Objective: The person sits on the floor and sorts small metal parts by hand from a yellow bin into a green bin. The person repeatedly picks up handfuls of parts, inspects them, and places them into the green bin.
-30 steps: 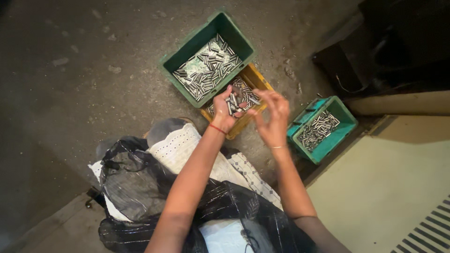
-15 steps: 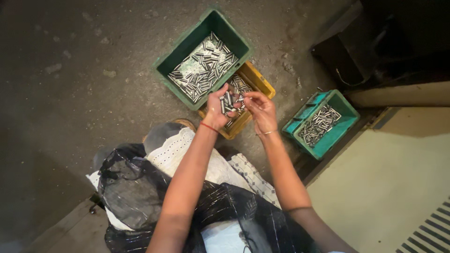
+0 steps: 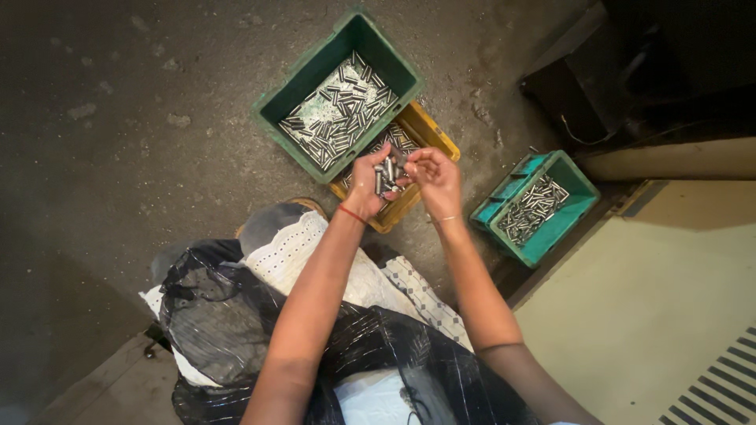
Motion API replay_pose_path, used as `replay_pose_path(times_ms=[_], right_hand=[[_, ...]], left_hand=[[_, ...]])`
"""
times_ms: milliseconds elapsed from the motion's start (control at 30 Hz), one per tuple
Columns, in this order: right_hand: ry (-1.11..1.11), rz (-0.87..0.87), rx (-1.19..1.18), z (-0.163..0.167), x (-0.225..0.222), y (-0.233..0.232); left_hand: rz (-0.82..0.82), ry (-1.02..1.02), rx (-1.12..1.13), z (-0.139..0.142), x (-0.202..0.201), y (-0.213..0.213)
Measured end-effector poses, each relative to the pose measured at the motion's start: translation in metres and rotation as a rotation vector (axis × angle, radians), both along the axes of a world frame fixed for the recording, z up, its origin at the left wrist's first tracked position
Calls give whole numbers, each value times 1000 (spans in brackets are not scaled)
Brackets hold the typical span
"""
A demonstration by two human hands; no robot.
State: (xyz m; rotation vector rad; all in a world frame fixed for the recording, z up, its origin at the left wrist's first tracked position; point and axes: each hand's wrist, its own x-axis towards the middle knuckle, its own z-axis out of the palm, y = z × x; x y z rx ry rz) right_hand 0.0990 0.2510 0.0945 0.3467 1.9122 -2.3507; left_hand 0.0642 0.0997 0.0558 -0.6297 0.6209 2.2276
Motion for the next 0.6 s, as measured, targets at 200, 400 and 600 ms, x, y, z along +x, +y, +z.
replay_pose_path(times_ms=[200, 400, 600], right_hand=[[-69, 41, 51, 38, 7, 6], [404, 64, 892, 77, 18, -21], [476, 92, 923, 67, 2, -45]], left_hand=[[95, -79, 94, 3, 0, -2], [117, -90, -46, 0, -1, -2], [71, -32, -64, 7, 5, 4]])
